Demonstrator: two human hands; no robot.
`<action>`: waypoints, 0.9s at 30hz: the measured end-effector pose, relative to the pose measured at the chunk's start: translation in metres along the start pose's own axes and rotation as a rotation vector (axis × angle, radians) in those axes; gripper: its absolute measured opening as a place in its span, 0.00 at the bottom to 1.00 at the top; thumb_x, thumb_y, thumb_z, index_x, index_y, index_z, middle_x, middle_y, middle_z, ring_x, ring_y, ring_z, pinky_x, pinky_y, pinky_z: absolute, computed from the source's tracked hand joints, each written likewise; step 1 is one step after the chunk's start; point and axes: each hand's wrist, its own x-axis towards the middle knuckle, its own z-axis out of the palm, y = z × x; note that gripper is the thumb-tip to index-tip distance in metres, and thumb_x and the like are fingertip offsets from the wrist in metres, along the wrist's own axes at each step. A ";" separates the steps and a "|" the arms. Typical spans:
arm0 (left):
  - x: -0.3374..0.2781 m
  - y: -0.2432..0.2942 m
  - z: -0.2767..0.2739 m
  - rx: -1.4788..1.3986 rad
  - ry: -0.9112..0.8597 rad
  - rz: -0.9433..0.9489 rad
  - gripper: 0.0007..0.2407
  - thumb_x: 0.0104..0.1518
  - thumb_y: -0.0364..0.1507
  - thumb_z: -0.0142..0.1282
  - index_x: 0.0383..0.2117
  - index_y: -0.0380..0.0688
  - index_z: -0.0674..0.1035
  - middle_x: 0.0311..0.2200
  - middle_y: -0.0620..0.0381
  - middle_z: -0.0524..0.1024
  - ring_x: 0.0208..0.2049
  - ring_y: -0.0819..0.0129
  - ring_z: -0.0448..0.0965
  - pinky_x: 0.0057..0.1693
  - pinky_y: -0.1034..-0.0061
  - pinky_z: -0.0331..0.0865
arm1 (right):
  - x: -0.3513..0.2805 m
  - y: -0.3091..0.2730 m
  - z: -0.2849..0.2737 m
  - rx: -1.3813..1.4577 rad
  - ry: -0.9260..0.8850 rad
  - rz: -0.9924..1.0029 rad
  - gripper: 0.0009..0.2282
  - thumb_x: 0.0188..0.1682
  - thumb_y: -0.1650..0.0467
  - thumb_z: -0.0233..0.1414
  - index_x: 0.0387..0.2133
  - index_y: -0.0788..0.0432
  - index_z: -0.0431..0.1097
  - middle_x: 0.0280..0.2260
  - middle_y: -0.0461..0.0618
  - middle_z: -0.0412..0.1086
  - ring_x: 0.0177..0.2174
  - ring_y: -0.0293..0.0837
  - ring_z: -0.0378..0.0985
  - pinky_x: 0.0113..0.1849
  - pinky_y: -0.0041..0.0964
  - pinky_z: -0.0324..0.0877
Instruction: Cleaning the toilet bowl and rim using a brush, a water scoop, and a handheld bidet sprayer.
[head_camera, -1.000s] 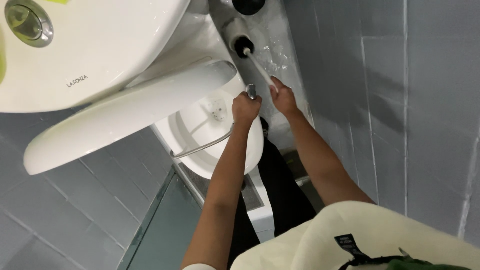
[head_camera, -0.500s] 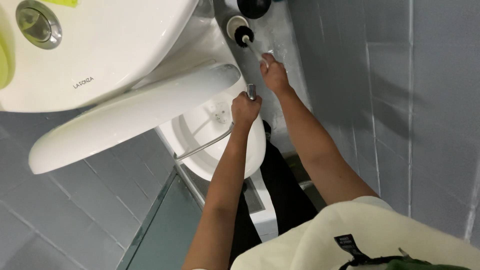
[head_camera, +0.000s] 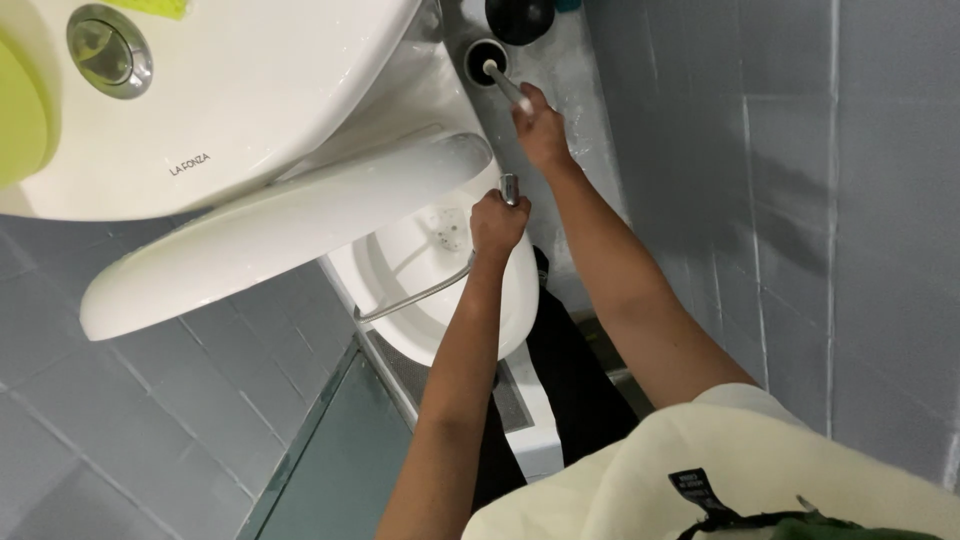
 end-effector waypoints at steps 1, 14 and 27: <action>-0.001 0.001 -0.002 0.000 0.000 0.001 0.14 0.50 0.39 0.57 0.28 0.37 0.80 0.24 0.45 0.81 0.26 0.47 0.79 0.40 0.61 0.74 | 0.003 -0.002 0.003 0.000 0.001 0.000 0.19 0.56 0.66 0.52 0.60 0.55 0.62 0.26 0.52 0.75 0.23 0.44 0.75 0.29 0.40 0.72; -0.003 0.009 -0.015 -0.046 0.067 0.056 0.13 0.52 0.38 0.58 0.25 0.38 0.79 0.22 0.47 0.80 0.24 0.51 0.79 0.37 0.63 0.74 | 0.000 -0.045 -0.014 0.136 -0.103 0.141 0.19 0.56 0.69 0.48 0.61 0.53 0.62 0.50 0.50 0.75 0.47 0.45 0.79 0.50 0.36 0.72; -0.063 -0.002 -0.042 0.033 0.009 -0.011 0.16 0.51 0.42 0.56 0.30 0.39 0.79 0.28 0.39 0.81 0.39 0.38 0.83 0.47 0.50 0.77 | -0.113 0.011 0.001 0.343 -0.007 0.611 0.11 0.55 0.64 0.49 0.43 0.50 0.77 0.36 0.53 0.79 0.33 0.47 0.83 0.31 0.39 0.81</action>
